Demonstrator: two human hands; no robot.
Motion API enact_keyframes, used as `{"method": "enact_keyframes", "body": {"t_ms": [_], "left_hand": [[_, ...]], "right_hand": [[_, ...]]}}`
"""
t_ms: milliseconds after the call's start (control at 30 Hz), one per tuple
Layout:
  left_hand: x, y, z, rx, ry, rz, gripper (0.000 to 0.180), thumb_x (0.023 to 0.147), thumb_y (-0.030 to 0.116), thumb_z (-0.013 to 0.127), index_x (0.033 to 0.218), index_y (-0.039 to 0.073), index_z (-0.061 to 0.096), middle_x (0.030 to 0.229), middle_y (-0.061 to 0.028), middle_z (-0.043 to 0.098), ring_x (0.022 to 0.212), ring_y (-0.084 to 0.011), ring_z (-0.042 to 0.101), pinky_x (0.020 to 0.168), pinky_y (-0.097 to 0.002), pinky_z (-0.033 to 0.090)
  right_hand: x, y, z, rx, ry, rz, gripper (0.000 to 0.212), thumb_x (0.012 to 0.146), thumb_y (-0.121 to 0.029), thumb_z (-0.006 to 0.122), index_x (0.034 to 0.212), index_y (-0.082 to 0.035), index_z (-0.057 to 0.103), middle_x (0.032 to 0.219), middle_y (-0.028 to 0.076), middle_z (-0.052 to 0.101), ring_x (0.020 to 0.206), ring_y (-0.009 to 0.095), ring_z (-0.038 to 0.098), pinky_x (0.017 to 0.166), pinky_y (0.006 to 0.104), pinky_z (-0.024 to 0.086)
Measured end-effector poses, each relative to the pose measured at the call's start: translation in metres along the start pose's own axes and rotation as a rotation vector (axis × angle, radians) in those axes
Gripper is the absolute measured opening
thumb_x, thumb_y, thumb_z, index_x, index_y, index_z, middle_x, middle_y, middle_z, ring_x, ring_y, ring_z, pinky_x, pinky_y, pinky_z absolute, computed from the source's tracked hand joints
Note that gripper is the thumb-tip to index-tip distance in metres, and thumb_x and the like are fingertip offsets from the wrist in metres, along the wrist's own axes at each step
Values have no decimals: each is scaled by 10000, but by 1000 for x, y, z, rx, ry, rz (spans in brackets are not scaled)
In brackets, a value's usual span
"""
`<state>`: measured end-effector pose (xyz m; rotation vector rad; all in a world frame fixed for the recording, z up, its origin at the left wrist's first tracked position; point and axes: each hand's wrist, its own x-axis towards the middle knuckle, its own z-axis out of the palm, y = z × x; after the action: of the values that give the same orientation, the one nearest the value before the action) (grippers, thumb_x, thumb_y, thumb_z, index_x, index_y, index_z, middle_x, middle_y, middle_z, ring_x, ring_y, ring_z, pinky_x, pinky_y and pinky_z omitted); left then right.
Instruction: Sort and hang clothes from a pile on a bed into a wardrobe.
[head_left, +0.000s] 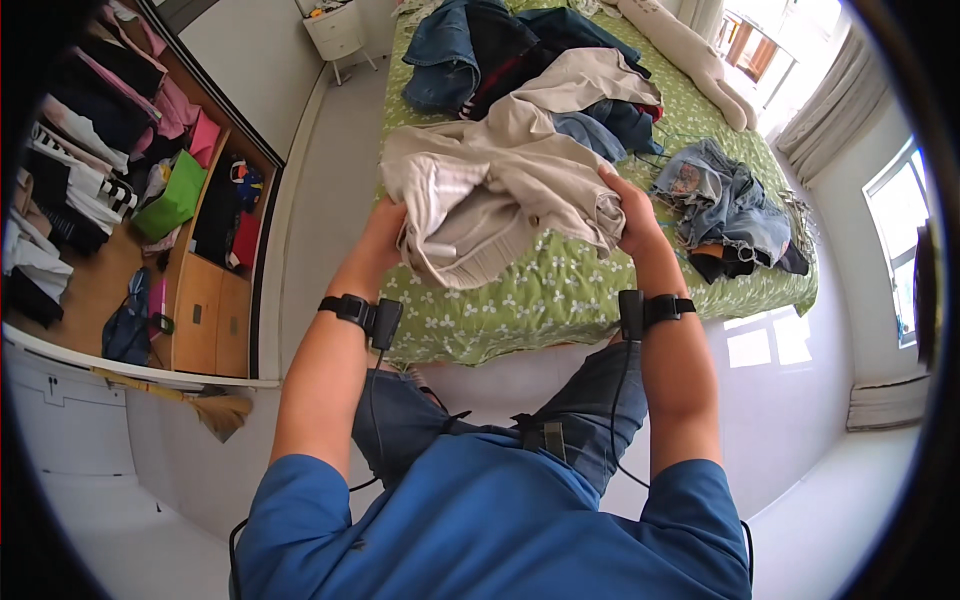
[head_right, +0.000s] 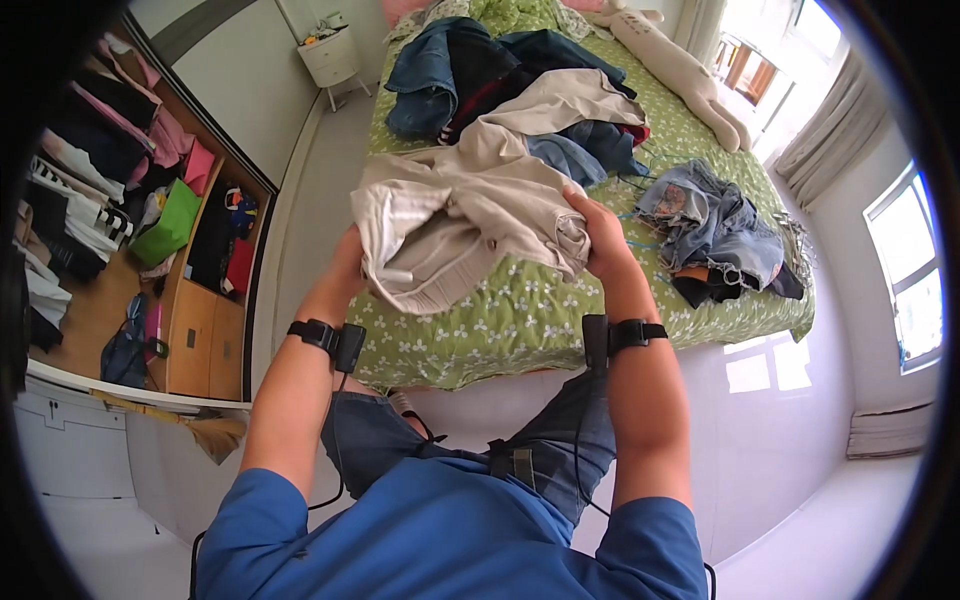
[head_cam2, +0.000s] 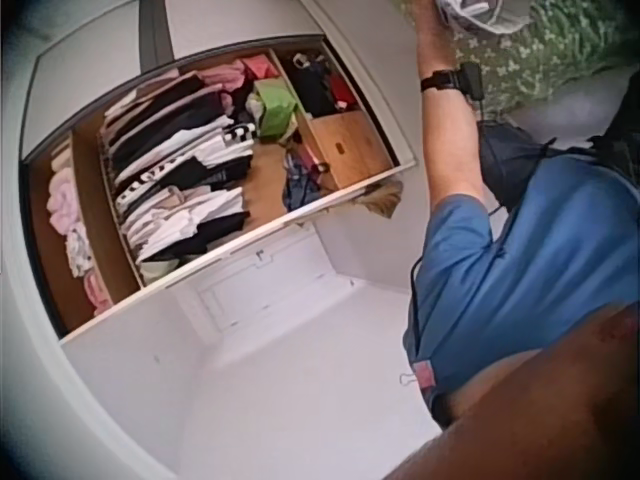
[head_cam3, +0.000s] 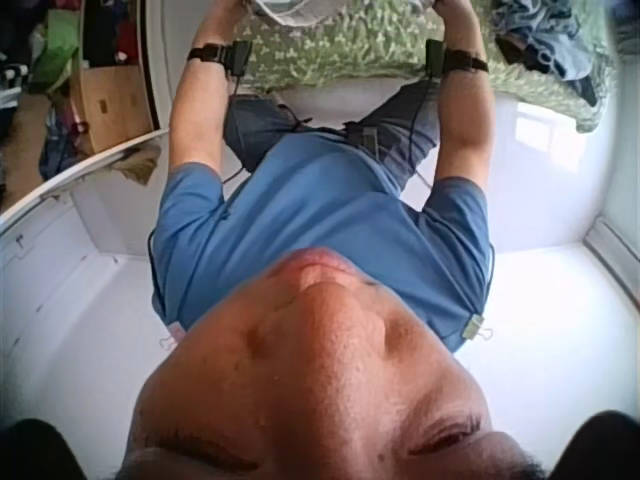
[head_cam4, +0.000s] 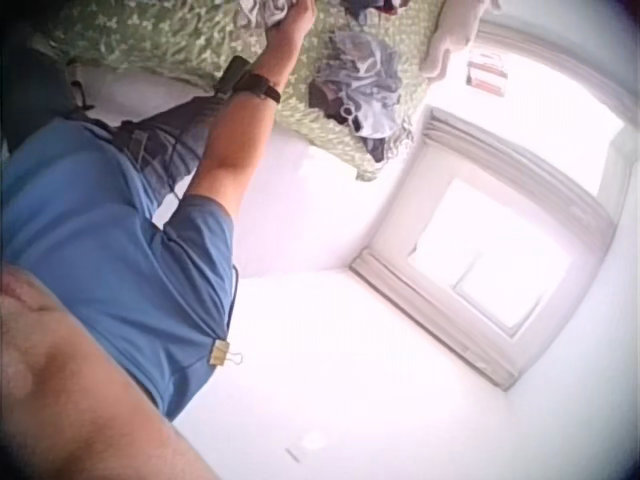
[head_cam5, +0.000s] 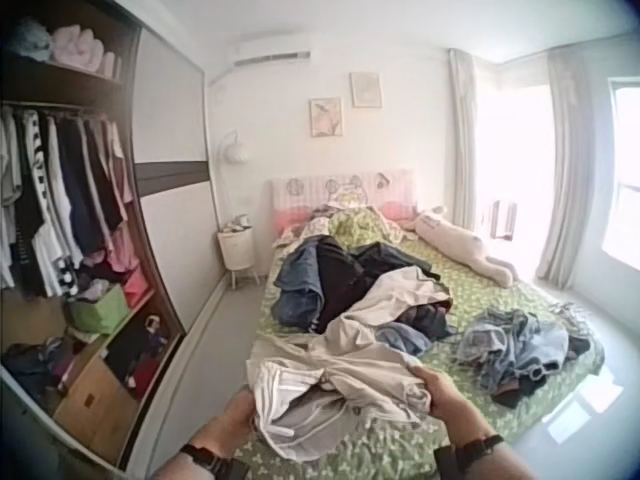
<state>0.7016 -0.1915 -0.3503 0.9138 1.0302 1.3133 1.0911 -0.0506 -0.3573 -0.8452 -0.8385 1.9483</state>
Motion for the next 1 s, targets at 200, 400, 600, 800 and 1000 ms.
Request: {"method": "enact_keyframes", "body": {"t_ms": [200,400,600,800,1000], "left_hand": [[12,-71,-40,1220,404,-330,770,908,450,799,1498,18,556,1445,-263,639,1299,-445,634,1072,-484,521],[-50,-82,17,1267,715,369,807,887,482,842,1472,34,512,1422,-252,535,1354,-453,487,1151,-542,402],[-114,-158,32,1289,648,441,741,896,288,837,1499,40,484,1377,-231,499,1355,-453,454,1133,-569,382],[-84,-128,-19,1217,323,428,632,805,-119,586,1385,116,669,1254,-150,555,1203,-401,551,1051,-466,477],[-89,-56,-41,1651,-32,152,590,858,-27,663,1423,141,644,1317,-138,577,1263,-414,520,1105,-457,453]], "right_hand": [[21,72,-65,-1416,443,48,755,949,-594,685,1365,35,678,1347,314,685,1297,457,639,1094,488,506],[-53,95,-9,-1400,381,-547,863,838,-351,843,1581,-85,493,1598,265,447,1492,476,418,1191,525,426],[-84,106,-25,-1523,276,-610,859,810,-86,747,1615,-200,468,1589,205,448,1344,435,564,1082,500,515],[-47,61,-54,-758,320,-480,371,933,-92,609,1269,-64,765,964,103,774,870,165,685,843,309,543],[-76,64,-51,-1528,79,-242,683,806,-119,669,1482,-117,567,1307,256,634,1198,432,658,1015,467,535]]}}
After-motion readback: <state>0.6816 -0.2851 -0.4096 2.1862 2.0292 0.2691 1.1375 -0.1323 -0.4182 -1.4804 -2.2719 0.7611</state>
